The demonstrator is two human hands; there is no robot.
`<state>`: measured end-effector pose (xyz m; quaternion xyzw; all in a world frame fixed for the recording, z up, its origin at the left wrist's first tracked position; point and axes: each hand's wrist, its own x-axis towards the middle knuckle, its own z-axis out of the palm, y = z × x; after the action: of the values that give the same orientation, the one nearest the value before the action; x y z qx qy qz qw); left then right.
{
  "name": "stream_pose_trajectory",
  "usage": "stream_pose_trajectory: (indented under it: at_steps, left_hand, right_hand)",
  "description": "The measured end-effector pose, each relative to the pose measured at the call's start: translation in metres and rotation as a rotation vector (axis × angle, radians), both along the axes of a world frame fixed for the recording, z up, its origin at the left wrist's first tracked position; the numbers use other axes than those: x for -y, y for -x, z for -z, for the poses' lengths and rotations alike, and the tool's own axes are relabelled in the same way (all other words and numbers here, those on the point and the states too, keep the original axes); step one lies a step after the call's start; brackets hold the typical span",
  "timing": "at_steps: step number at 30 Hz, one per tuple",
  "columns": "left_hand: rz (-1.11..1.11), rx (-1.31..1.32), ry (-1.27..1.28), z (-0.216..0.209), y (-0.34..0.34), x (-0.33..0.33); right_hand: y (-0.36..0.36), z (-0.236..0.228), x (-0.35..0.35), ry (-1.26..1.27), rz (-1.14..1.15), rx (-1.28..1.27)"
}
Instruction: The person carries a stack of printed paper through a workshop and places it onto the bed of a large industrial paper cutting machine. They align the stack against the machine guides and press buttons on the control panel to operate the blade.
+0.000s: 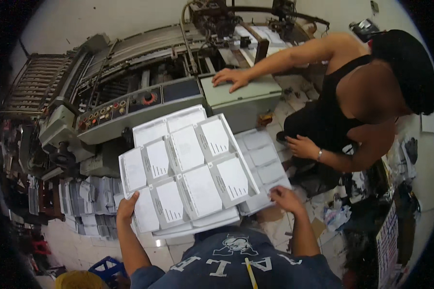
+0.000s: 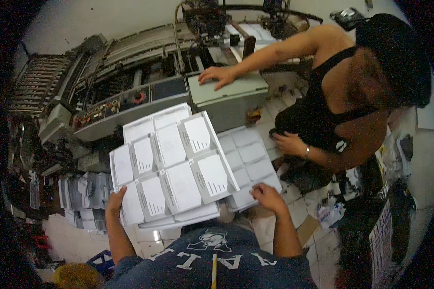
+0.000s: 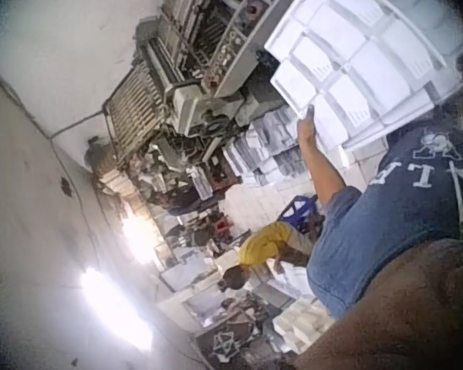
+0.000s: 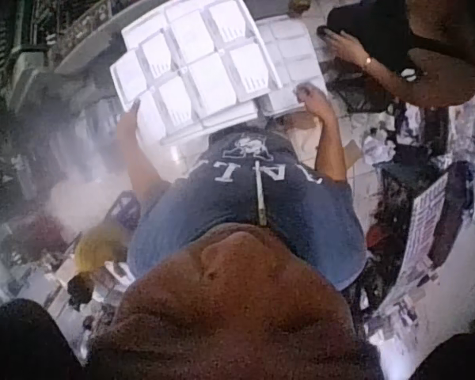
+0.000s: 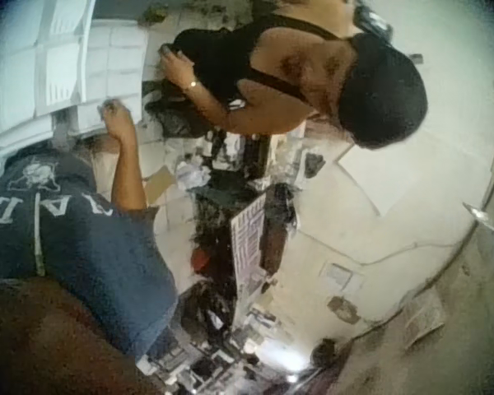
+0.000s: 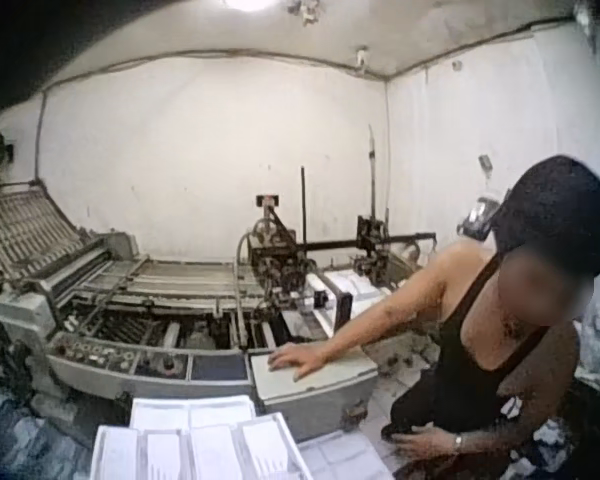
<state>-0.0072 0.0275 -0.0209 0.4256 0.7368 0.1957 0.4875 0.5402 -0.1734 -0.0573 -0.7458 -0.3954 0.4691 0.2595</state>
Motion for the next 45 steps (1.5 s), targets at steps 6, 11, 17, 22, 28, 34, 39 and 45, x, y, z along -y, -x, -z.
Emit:
stream_pose_trajectory:
  at_steps: [6,11,17,22,28,34,39,45]
  left_hand:
    - [0.043,-0.153,0.06,-0.008,-0.001,-0.008]
    - [-0.003,-0.197,0.044,0.036,0.056,-0.016]
    - [0.074,-0.599,-0.201,-0.017,-0.012,-0.006]
    - [0.129,-0.873,-0.298,-0.024,-0.002,-0.013]
    - [0.072,-0.571,-0.36,-0.038,0.014,0.019]
    - [0.516,-0.685,-0.333,-0.062,-0.018,0.103]
    - [0.386,-0.606,-0.486,-0.025,0.0,0.126]
    - [0.462,-0.535,-0.57,-0.03,0.007,0.114]
  right_hand:
    - [-0.007,-0.086,-0.032,-0.194,-0.051,0.115]
    - [-0.011,-0.063,-0.044,-0.293,-0.104,0.01]
    - [-0.026,-0.064,-0.048,-0.235,-0.189,0.059]
    - [-0.011,-0.094,-0.059,-0.448,-0.55,0.469]
    - [0.036,-0.101,-0.056,-0.403,-0.753,0.594]
    - [0.008,-0.134,-0.06,-0.408,-0.735,0.612]
    - [0.054,-0.232,-0.092,-0.727,-0.883,1.222]
    - [0.147,-0.32,-0.074,-0.618,-2.136,0.433]
